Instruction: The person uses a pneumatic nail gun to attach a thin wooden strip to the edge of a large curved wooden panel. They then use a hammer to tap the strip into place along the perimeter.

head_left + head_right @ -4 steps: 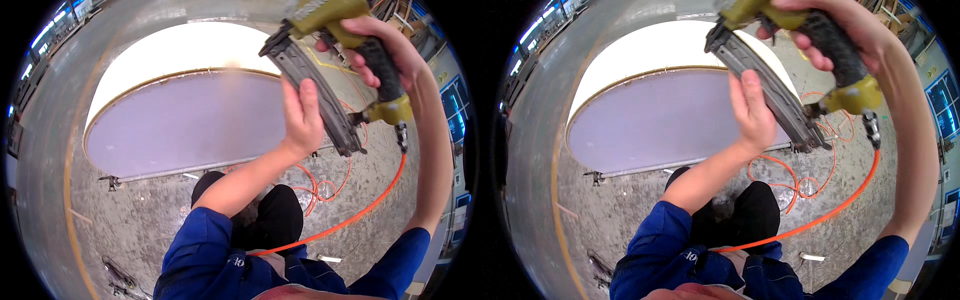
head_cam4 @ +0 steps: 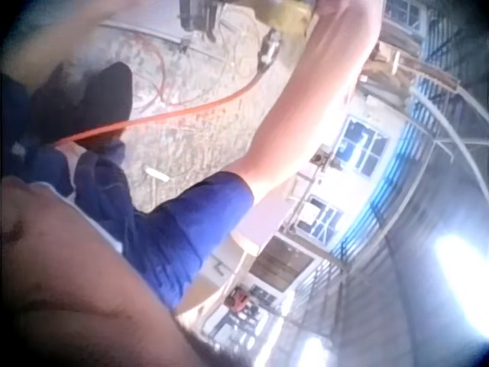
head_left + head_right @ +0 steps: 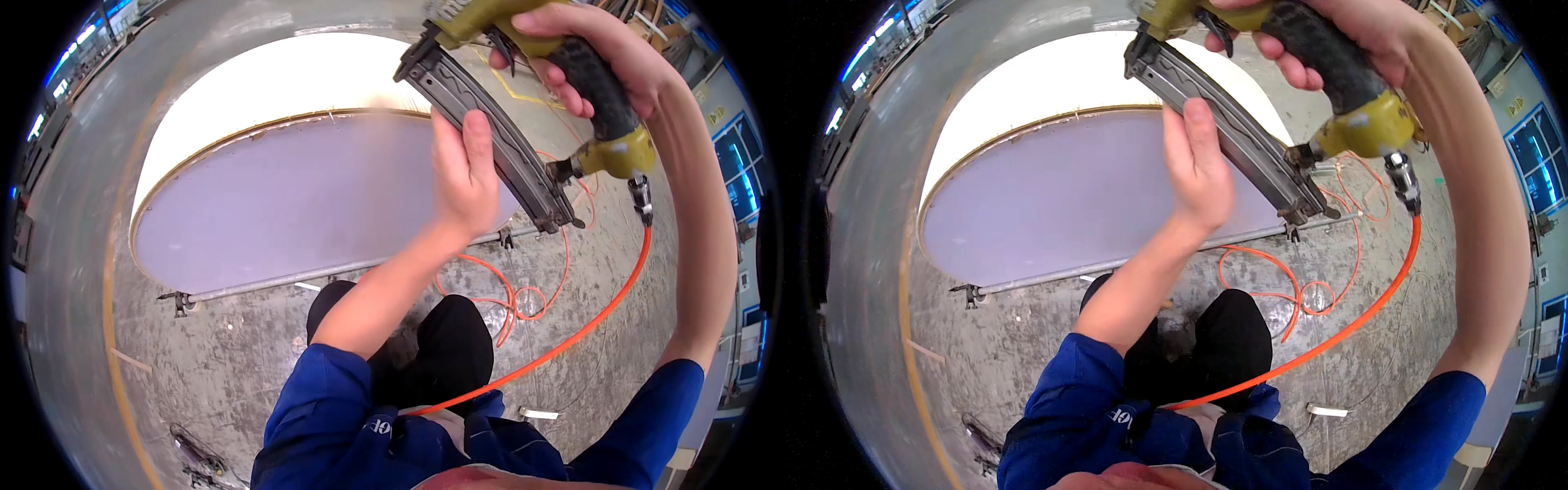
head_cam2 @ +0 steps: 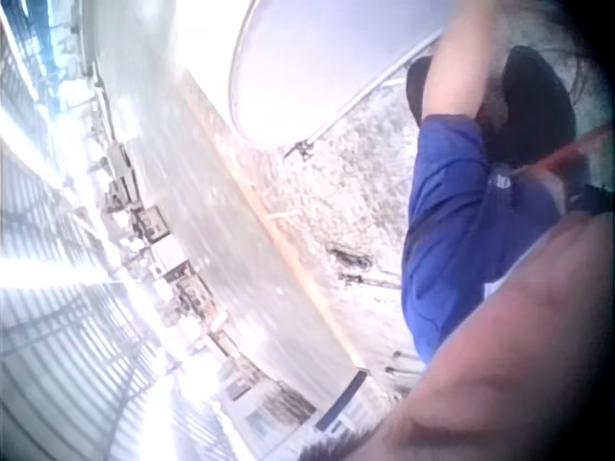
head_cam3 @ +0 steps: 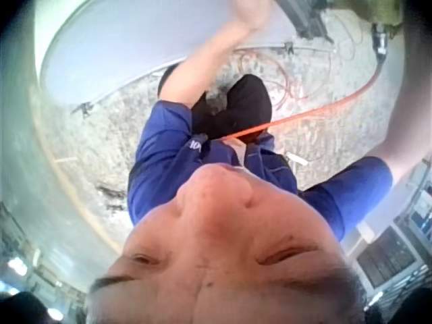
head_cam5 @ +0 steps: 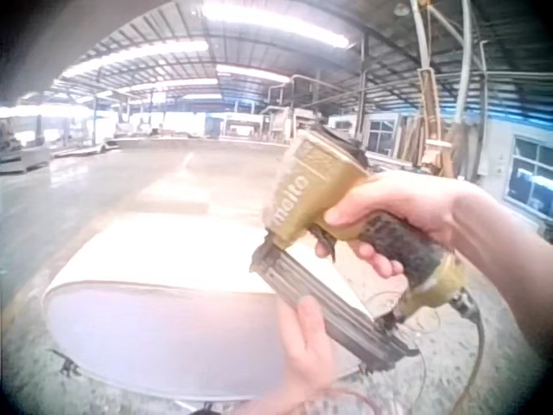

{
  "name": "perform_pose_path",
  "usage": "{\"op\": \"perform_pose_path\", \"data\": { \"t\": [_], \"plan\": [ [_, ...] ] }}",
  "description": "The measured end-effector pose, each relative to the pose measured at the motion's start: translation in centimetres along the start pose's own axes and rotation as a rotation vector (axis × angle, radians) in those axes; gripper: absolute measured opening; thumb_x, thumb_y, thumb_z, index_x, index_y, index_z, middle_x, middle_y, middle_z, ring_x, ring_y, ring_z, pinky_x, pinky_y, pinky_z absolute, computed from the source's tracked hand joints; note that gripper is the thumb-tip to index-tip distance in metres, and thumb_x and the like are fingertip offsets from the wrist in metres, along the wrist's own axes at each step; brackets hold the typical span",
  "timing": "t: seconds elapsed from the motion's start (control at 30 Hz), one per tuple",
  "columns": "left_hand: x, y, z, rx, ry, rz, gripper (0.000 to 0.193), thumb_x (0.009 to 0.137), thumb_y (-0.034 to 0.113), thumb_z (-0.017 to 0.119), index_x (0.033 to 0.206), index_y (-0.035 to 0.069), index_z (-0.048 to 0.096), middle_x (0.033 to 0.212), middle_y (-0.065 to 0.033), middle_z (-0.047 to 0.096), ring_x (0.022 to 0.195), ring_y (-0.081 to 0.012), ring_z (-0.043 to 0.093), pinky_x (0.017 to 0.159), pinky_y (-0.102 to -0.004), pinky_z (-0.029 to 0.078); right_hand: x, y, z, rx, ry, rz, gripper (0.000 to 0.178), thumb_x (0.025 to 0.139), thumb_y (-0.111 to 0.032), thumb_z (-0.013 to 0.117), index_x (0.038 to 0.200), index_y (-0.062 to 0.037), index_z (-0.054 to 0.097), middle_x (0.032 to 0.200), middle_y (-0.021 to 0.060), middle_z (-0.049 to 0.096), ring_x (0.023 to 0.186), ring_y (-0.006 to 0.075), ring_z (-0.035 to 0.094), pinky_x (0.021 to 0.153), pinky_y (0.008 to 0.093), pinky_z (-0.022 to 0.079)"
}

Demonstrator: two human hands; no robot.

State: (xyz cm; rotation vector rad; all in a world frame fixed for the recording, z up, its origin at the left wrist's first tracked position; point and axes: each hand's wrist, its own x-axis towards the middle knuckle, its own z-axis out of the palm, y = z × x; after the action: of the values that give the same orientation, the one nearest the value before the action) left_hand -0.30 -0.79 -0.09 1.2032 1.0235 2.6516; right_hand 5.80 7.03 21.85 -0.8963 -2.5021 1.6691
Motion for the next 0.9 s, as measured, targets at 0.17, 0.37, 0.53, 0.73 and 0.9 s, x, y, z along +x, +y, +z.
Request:
{"op": "perform_pose_path", "data": {
  "t": [0.17, 0.37, 0.53, 0.73, 0.9],
  "plan": [
    [0.6, -1.5, -1.5, 0.197, 0.018, 0.094, 0.048, 0.114, 0.038, 0.035, 0.132, -0.004, 0.048, 0.112, -0.0100, 0.061, 0.100, -0.0156, 0.055, 0.092, -0.0321, 0.045, 1.2, -1.6, 1.4, -0.070, -0.031, 0.018, 0.034, 0.097, -0.028, 0.064, 0.105, 0.0047, 0.069, 0.066, 0.0038, 0.061, 0.051, 0.0148, 0.061, 0.046, 0.0267, 0.050],
    [0.3, -2.0, -3.4, 0.400, -0.002, 0.000, 0.048, 0.112, 0.039, 0.038, 0.133, -0.003, 0.047, 0.101, -0.0151, 0.069, 0.092, -0.0331, 0.062, 0.099, -0.0461, 0.033, 2.5, -1.3, 2.0, -0.128, -0.037, 0.021, 0.032, 0.096, -0.026, 0.066, 0.102, 0.0048, 0.070, 0.066, 0.0042, 0.060, 0.052, 0.0144, 0.061, 0.047, 0.0259, 0.050],
    [0.2, -2.6, -3.6, 0.400, 0.016, 0.053, 0.042, 0.112, 0.037, 0.039, 0.124, -0.001, 0.050, 0.096, -0.0119, 0.065, 0.090, -0.0278, 0.058, 0.095, -0.0455, 0.028, 3.2, -0.9, 1.9, -0.142, -0.035, 0.039, 0.032, 0.096, -0.027, 0.065, 0.101, 0.0041, 0.071, 0.066, 0.0042, 0.059, 0.052, 0.0148, 0.060, 0.047, 0.0265, 0.050],
    [0.4, -3.5, -3.2, 0.414, 0.107, 0.229, 0.044, 0.112, 0.034, 0.044, 0.093, -0.004, 0.053, 0.064, -0.0096, 0.051, 0.058, -0.0179, 0.044, 0.055, -0.0391, 0.034, 3.8, -0.1, 1.5, -0.126, -0.039, 0.046, 0.032, 0.096, -0.028, 0.066, 0.100, 0.0037, 0.071, 0.065, 0.0032, 0.059, 0.051, 0.0144, 0.059, 0.047, 0.0262, 0.049],
    [0.5, -3.3, -3.2, 0.375, 0.115, 0.214, 0.044, 0.112, 0.035, 0.044, 0.098, -0.006, 0.055, 0.067, -0.0110, 0.053, 0.059, -0.0187, 0.045, 0.056, -0.0389, 0.036, 4.0, -0.3, 1.7, -0.099, -0.017, 0.071, 0.033, 0.096, -0.029, 0.067, 0.100, 0.0033, 0.071, 0.065, 0.0032, 0.060, 0.050, 0.0142, 0.059, 0.046, 0.0261, 0.049]
  ]
}}
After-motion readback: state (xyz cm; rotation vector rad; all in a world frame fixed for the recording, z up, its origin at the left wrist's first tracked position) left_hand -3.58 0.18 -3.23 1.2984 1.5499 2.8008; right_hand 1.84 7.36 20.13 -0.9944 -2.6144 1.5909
